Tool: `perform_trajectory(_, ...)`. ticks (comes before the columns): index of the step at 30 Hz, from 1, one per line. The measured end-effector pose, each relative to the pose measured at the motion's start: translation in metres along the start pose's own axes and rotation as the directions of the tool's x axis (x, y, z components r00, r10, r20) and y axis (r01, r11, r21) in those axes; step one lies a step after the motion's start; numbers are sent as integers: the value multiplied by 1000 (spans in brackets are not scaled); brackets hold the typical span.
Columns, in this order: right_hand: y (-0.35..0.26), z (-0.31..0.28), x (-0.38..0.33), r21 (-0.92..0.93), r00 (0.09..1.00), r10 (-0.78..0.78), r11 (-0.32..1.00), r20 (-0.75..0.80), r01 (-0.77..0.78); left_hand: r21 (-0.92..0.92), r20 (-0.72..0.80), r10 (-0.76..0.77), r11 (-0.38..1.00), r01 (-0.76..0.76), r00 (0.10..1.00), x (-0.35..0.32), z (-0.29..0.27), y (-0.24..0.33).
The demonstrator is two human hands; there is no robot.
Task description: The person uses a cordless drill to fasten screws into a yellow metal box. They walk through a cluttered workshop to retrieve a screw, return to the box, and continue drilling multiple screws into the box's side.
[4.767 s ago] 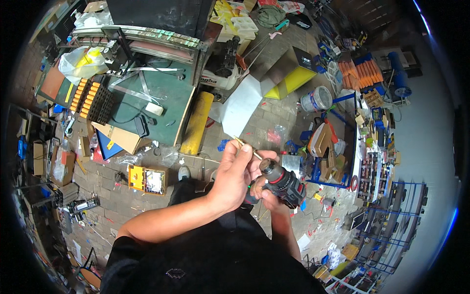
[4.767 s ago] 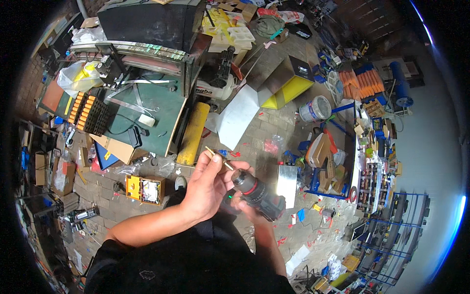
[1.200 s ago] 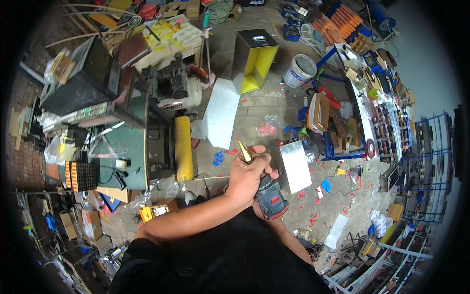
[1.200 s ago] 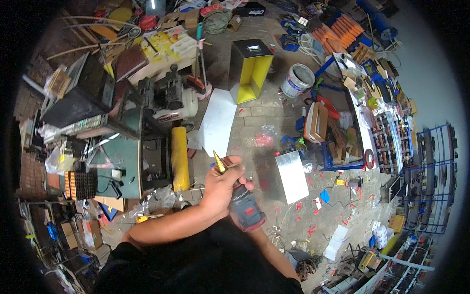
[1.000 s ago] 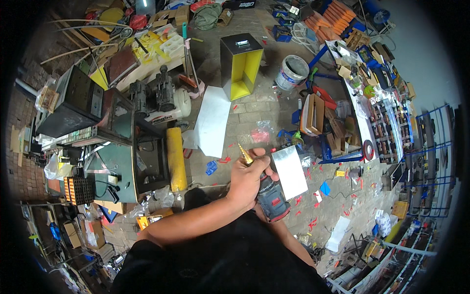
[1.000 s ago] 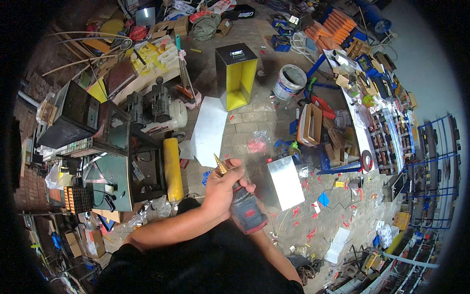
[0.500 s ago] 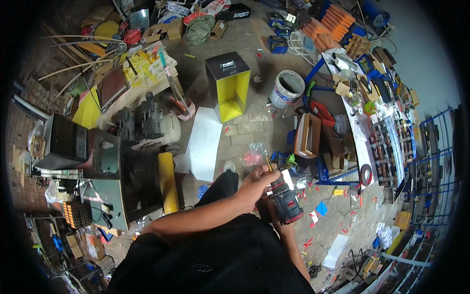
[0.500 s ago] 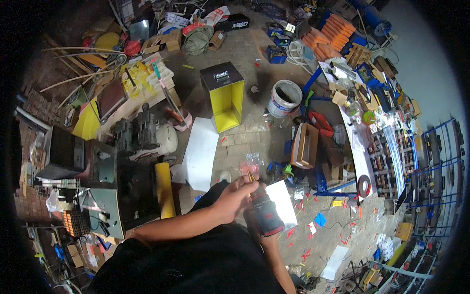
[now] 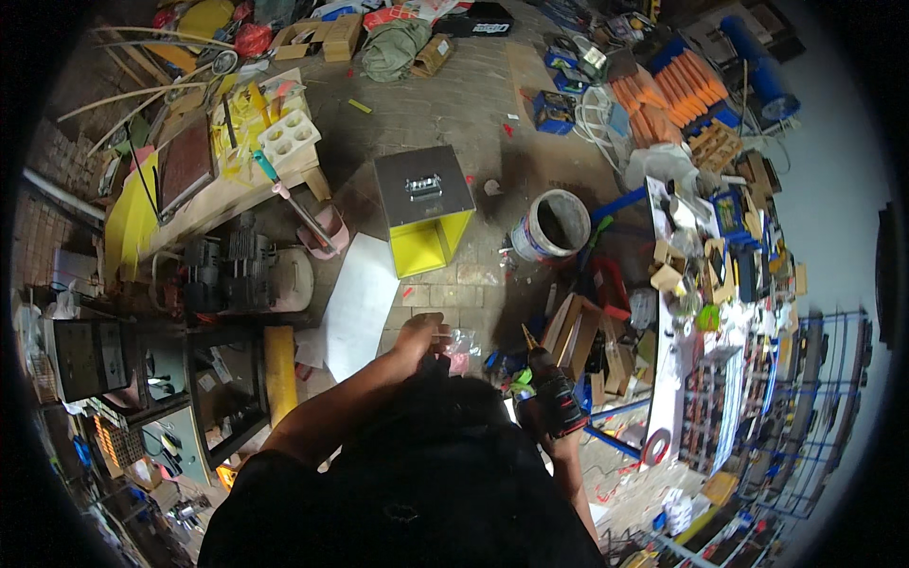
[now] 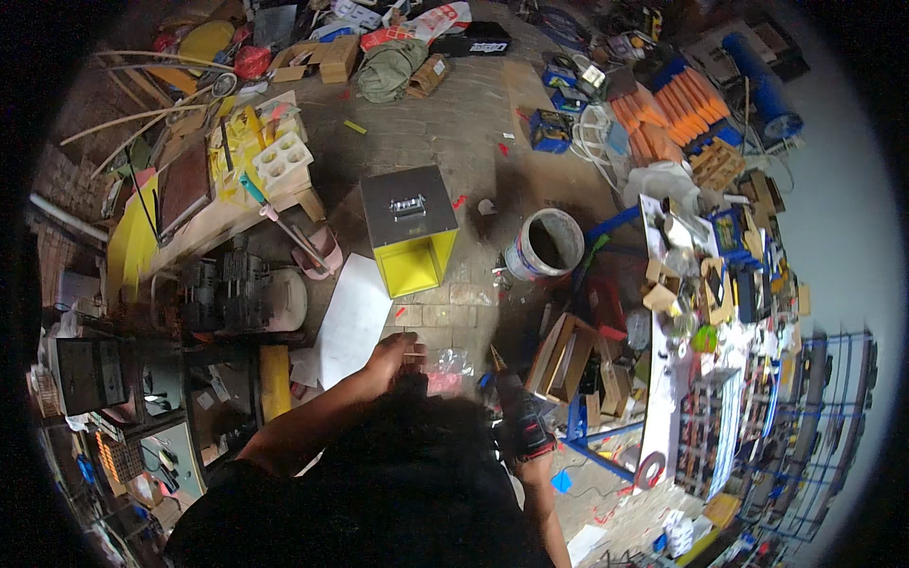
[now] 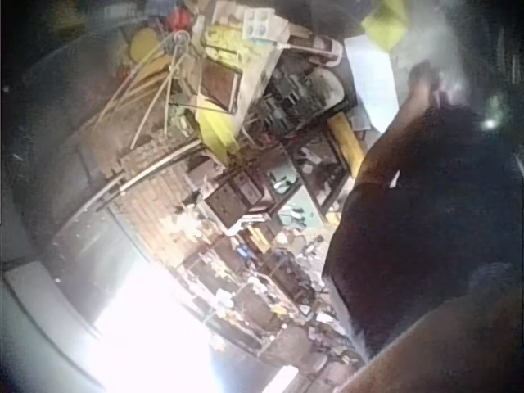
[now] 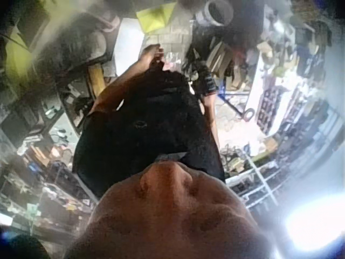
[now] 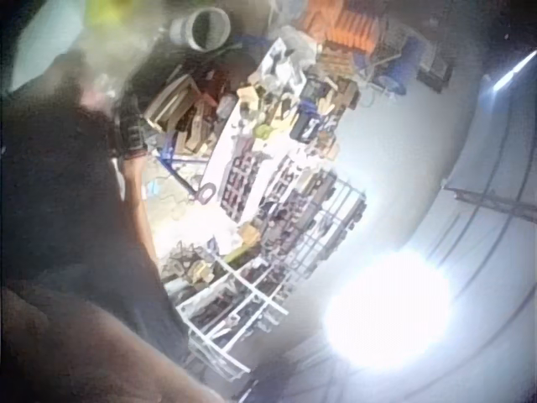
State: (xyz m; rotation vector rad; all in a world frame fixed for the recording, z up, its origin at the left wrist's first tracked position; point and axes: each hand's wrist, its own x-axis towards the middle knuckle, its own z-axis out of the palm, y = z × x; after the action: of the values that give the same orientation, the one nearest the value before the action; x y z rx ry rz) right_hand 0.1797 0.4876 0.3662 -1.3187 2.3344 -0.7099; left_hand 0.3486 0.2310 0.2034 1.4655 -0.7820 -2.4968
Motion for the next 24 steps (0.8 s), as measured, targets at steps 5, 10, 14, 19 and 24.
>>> perform_trajectory(5, 91, -8, 97, -167, 964, -188, 961, 187, 219, -9, 18, 86, 996, -86, 996, 46, 16, 57)
perform_trajectory(10, 88, -6, 259, 355, 871, -259, 929, 418, 106, -252, -188, 63, 961, -110, 980, 87, 14, 82)
perform_trajectory(14, 131, 49, 390, 602, 801, -143, 738, 582, -305, -411, -292, 112, 882, -230, 950, 150, 22, 86)
perform_trajectory(19, 98, 68, 523, 320, 616, -458, 889, 641, 328, -635, -512, 48, 650, -416, 857, 187, 73, 105)
perform_trajectory(24, 16, 63, 598, 353, 367, -603, 753, 708, 555, -629, -512, 129, 617, -473, 849, 229, 108, 83)
